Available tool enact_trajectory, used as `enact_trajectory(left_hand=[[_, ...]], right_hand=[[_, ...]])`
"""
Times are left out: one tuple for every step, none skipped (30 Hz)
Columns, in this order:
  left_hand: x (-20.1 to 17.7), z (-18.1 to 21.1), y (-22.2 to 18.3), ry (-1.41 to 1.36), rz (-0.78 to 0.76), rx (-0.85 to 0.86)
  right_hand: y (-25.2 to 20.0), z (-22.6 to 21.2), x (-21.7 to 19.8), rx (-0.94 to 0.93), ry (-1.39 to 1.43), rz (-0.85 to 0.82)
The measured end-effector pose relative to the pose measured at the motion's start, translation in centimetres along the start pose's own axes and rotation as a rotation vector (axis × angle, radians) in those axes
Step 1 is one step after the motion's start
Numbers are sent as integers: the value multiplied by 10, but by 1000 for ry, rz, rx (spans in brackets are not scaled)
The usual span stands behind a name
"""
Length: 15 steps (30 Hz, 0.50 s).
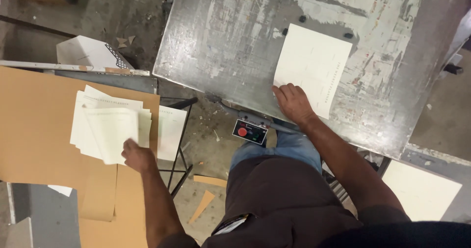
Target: The recorder is operating a small offset printing or hot-stamping machine by manually feeding and retrieving individual sheets of paper.
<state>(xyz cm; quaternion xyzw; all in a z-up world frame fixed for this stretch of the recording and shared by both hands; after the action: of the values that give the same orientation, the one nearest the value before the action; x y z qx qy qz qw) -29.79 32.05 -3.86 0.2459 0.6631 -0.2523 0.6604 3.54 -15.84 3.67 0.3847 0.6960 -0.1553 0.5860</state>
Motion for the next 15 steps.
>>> enact_trajectory(left_hand=[[3, -11, 1, -3, 120, -3], [1, -29, 7, 5, 244, -2], [-13, -25, 22, 13, 251, 2], [-35, -36, 29, -306, 355, -70], [-56, -50, 36, -627, 462, -132], [-65, -65, 45, -588, 495, -193], [-75, -85, 54, -599, 556, -125], [-82, -109, 61, -610, 621, -62], [-81, -131, 60, -570, 658, -127], [-83, -150, 73, -575, 711, -139], [-85, -169, 86, -579, 765, -149], [-113, -149, 77, -555, 788, -175], [-140, -126, 70, -501, 854, -167], [-164, -97, 70, -456, 907, -147], [-147, -106, 65, -441, 919, -161]], right_hand=[[2, 3, 0, 4, 7, -22], [5, 0, 4, 13, 23, -39], [-1, 10, 7, 16, 32, -32], [1, 13, 18, 17, 37, -40], [3, 13, 31, 17, 43, -47], [-2, 13, 34, -47, 83, -61], [-5, 14, 38, 27, 60, -97], [-3, 18, 44, 90, 27, -131], [-4, 14, 46, 14, 59, -142], [-6, 13, 45, 33, 32, -92], [-7, 15, 43, 53, 7, -42], [-9, 13, 45, 19, 28, -41], [-10, 13, 48, 14, 20, -26], [-16, 15, 46, 25, 4, -12], [-13, 12, 47, 5, 17, -11]])
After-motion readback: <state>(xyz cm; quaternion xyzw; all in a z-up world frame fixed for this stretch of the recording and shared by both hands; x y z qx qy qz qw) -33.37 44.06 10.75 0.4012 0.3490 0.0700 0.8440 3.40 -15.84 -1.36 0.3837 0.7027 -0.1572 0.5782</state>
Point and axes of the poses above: each hand's wrist, its own y-axis towards the middle knuckle, its own x-axis out of the palm, z = x × y, the point moved 2 cm from there along y, towards the middle knuckle, and after that the axes turned 10 degrees about x, right-handed, at the moved point
